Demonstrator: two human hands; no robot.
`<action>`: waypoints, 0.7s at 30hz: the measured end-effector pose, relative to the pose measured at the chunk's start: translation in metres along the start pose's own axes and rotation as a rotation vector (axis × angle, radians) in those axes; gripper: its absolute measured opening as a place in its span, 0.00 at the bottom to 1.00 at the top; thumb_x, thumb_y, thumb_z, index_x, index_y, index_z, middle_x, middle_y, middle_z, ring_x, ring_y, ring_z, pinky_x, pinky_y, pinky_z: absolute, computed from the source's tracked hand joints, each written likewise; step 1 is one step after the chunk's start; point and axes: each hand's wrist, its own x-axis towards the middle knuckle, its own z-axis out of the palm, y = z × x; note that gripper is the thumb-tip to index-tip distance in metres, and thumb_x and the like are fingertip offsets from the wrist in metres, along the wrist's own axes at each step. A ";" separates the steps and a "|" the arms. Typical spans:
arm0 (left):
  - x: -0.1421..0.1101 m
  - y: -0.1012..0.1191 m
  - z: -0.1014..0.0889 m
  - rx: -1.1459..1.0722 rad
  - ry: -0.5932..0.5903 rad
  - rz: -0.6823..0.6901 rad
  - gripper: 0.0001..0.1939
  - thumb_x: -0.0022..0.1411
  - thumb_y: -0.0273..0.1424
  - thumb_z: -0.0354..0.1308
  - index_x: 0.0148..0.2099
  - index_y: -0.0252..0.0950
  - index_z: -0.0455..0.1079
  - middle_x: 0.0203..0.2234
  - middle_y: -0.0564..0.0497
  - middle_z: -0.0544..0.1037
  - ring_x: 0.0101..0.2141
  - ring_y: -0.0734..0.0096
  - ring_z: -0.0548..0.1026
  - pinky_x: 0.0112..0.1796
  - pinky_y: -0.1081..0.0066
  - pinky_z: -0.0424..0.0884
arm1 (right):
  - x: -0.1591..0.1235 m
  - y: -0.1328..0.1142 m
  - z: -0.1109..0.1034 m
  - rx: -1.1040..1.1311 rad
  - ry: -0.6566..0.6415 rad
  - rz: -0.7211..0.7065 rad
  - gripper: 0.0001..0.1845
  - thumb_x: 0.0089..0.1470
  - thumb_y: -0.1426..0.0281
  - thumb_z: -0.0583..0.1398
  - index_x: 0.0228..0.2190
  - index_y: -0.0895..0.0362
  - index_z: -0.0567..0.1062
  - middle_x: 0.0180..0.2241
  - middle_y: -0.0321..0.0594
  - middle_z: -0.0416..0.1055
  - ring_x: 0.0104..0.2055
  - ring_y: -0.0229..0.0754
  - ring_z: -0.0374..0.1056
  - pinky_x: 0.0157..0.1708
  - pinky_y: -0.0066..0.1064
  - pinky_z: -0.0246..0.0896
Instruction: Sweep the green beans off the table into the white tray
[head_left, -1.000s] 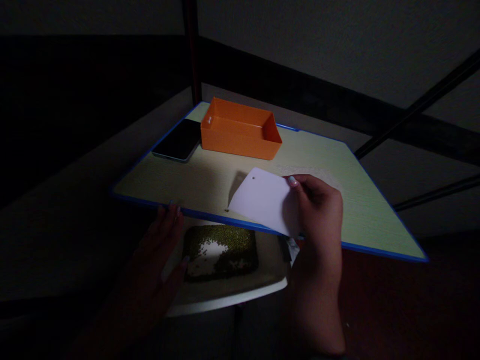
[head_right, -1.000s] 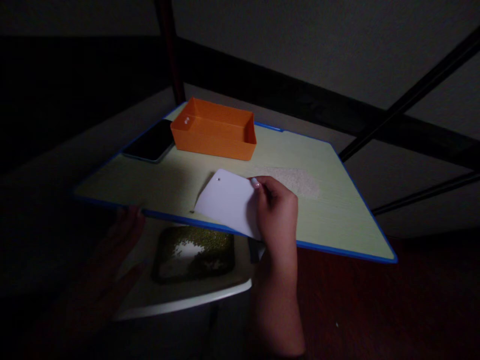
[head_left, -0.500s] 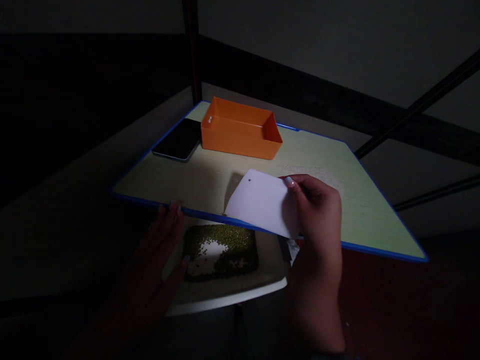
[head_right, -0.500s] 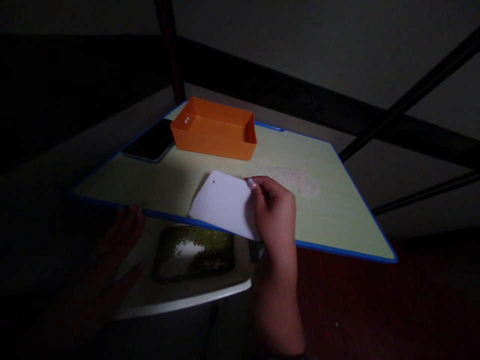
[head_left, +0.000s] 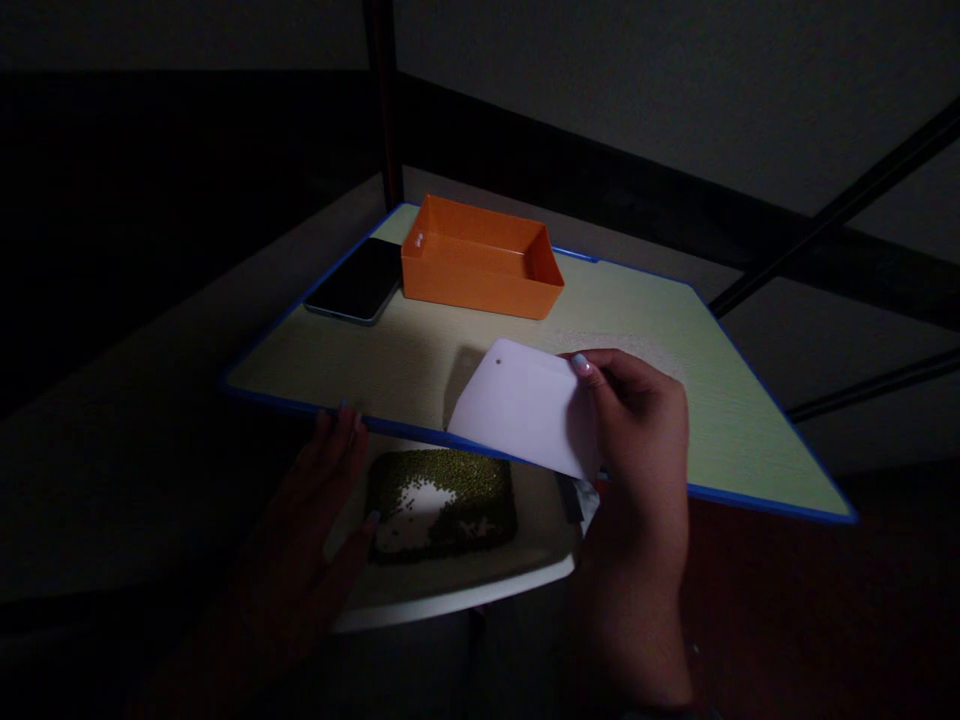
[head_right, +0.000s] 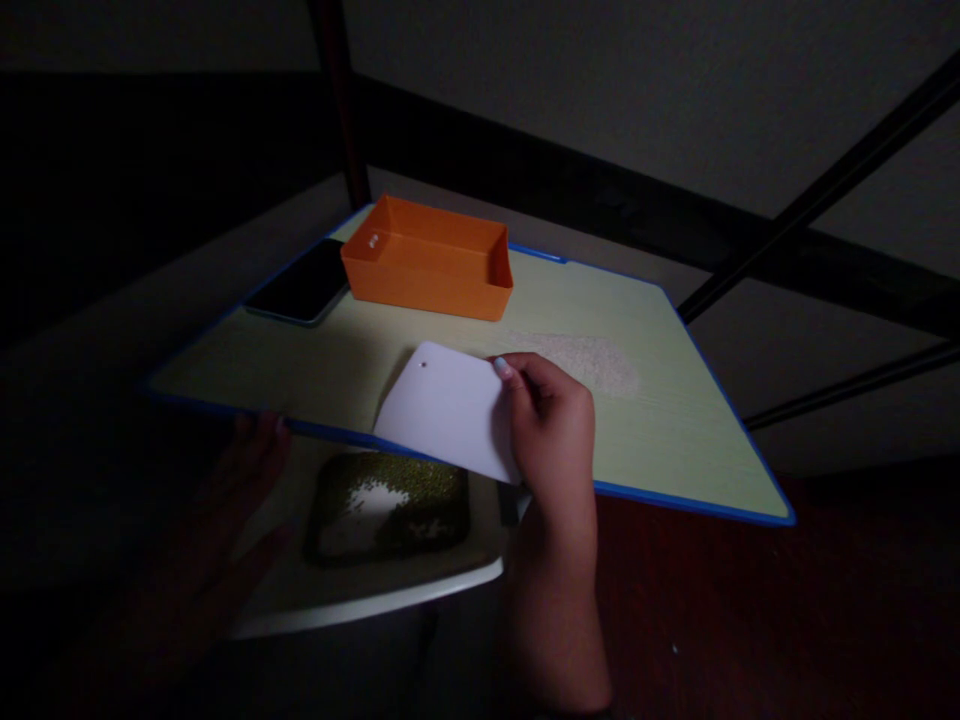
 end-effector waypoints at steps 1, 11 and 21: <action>0.000 0.000 0.000 0.000 0.002 0.000 0.34 0.65 0.38 0.45 0.69 0.43 0.39 0.69 0.46 0.50 0.67 0.55 0.49 0.57 0.50 0.63 | 0.000 0.001 0.000 -0.003 0.012 -0.002 0.07 0.54 0.72 0.61 0.29 0.54 0.81 0.30 0.35 0.81 0.32 0.36 0.73 0.32 0.28 0.63; 0.000 -0.001 0.002 -0.005 0.006 -0.008 0.33 0.65 0.37 0.45 0.69 0.44 0.39 0.69 0.48 0.49 0.67 0.57 0.47 0.58 0.52 0.61 | 0.000 -0.003 0.001 -0.052 -0.017 0.005 0.08 0.55 0.72 0.60 0.30 0.55 0.81 0.31 0.36 0.81 0.33 0.37 0.74 0.33 0.29 0.64; -0.001 0.001 -0.002 -0.033 -0.035 -0.036 0.35 0.65 0.36 0.45 0.69 0.48 0.35 0.70 0.49 0.47 0.67 0.55 0.46 0.59 0.49 0.61 | 0.000 -0.001 0.000 -0.083 0.004 0.003 0.08 0.55 0.72 0.59 0.30 0.55 0.81 0.29 0.36 0.80 0.32 0.37 0.73 0.32 0.30 0.63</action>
